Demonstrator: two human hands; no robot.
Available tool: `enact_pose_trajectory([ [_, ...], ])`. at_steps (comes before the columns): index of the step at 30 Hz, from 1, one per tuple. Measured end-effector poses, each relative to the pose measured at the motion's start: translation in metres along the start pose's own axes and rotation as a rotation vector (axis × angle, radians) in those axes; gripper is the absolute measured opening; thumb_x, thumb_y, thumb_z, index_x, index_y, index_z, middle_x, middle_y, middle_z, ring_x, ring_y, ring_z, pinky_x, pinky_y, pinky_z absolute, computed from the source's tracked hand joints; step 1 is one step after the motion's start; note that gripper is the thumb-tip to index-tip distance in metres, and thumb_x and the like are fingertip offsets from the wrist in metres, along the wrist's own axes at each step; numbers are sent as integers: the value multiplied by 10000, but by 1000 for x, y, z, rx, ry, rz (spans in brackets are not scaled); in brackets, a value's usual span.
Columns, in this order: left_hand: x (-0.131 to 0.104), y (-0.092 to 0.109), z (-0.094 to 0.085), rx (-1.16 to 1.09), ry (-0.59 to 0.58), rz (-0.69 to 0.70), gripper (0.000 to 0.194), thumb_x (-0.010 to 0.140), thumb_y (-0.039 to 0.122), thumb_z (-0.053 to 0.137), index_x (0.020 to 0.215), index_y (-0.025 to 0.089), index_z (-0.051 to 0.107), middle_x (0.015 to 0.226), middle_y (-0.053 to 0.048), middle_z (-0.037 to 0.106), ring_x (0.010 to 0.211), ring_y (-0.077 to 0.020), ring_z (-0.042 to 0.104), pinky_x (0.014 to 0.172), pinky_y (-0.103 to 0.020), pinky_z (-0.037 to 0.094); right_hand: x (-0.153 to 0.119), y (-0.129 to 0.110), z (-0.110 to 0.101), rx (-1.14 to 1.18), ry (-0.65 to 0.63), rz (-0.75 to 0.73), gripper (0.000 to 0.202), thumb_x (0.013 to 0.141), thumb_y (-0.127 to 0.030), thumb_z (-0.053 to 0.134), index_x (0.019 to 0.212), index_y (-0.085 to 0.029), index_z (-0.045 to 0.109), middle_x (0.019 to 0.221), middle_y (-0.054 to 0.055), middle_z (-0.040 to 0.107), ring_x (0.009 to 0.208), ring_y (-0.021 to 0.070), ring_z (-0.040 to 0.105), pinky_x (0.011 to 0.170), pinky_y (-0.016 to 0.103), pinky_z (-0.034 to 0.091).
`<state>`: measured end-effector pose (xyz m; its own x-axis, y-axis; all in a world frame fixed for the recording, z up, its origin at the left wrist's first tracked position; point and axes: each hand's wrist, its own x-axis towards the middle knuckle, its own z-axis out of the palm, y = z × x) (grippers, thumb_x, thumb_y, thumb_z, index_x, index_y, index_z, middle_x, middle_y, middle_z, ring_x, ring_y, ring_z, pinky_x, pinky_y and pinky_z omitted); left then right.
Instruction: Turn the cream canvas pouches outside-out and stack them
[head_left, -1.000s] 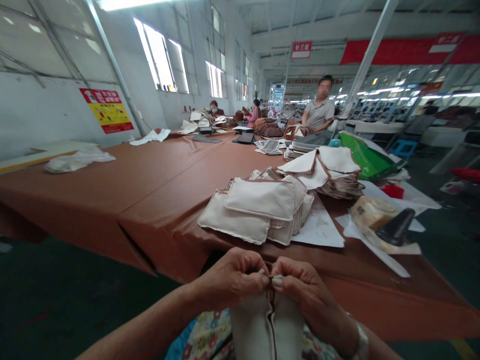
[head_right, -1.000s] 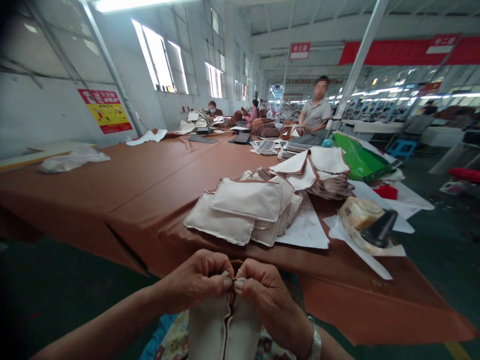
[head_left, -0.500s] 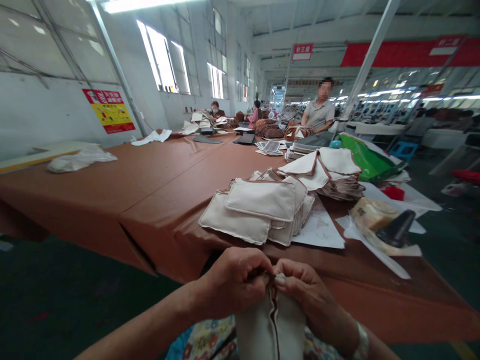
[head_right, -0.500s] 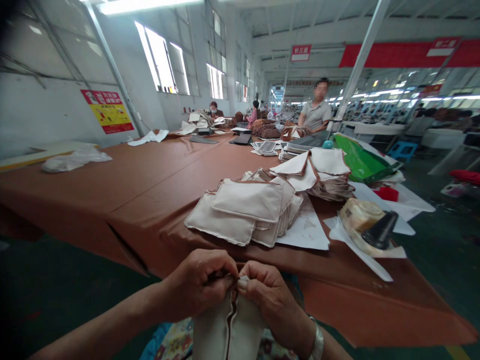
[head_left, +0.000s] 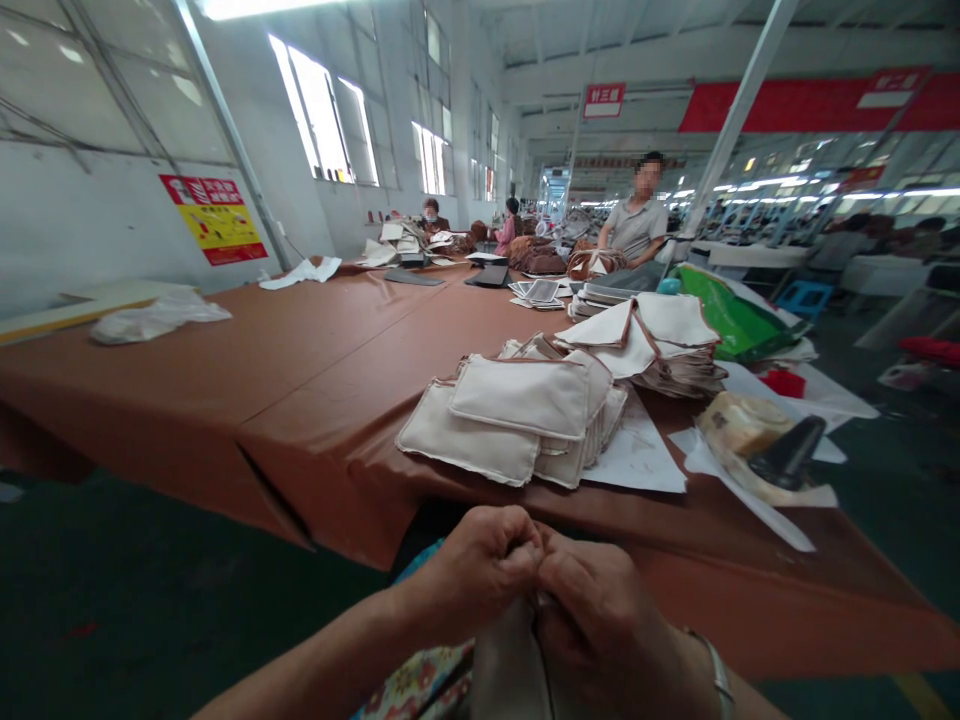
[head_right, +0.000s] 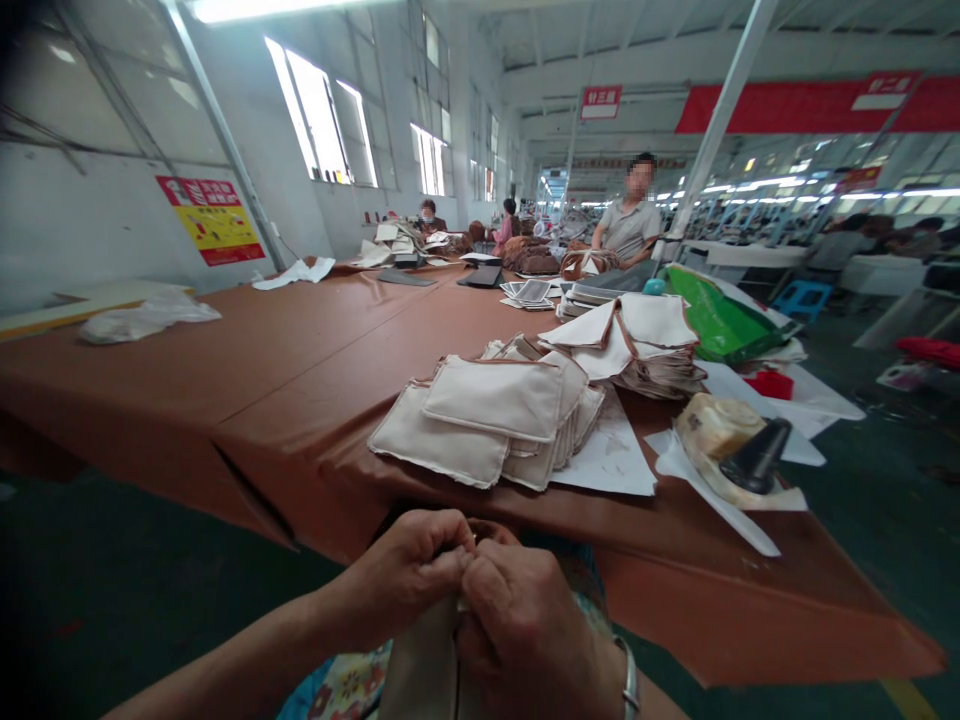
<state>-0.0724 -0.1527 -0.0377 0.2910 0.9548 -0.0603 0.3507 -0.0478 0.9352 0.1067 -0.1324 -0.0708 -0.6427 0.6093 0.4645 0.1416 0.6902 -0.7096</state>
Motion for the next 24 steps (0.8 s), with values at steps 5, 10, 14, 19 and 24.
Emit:
enact_pose_trajectory([
  [5,-1,-8,0,-503,-74,-145,254,827,375,595,788,130,543,695,-11,555,582,-95,444,535,-196,329,1,2,-7,263,21,212,129,856,-145,538,734,-184,556,696,-2,513,631,135,455,592,251,369],
  [10,-4,4,-8,-526,-80,-165,204,759,317,625,748,119,575,631,16,504,531,-73,370,489,-180,284,3,1,-7,349,67,303,102,833,-163,614,734,-172,592,699,0,557,642,140,488,606,248,398],
  [14,-6,10,-13,-181,-73,-49,105,762,206,579,798,118,623,664,24,517,566,-78,389,499,-174,294,2,1,-5,294,114,316,108,776,-94,621,708,-174,592,691,-2,567,623,137,494,576,243,389],
  [19,-6,16,-10,217,-7,164,117,781,116,517,749,127,629,654,37,527,585,-77,419,539,-181,312,0,-3,-1,128,141,181,169,741,-33,563,703,-196,577,663,-3,556,587,134,490,551,244,378],
  [24,-5,14,-6,71,-20,93,146,813,140,491,726,125,608,676,24,546,624,-94,431,563,-183,332,-2,-7,3,-19,121,4,150,774,-85,562,689,-209,552,642,2,508,590,150,456,566,280,342],
])
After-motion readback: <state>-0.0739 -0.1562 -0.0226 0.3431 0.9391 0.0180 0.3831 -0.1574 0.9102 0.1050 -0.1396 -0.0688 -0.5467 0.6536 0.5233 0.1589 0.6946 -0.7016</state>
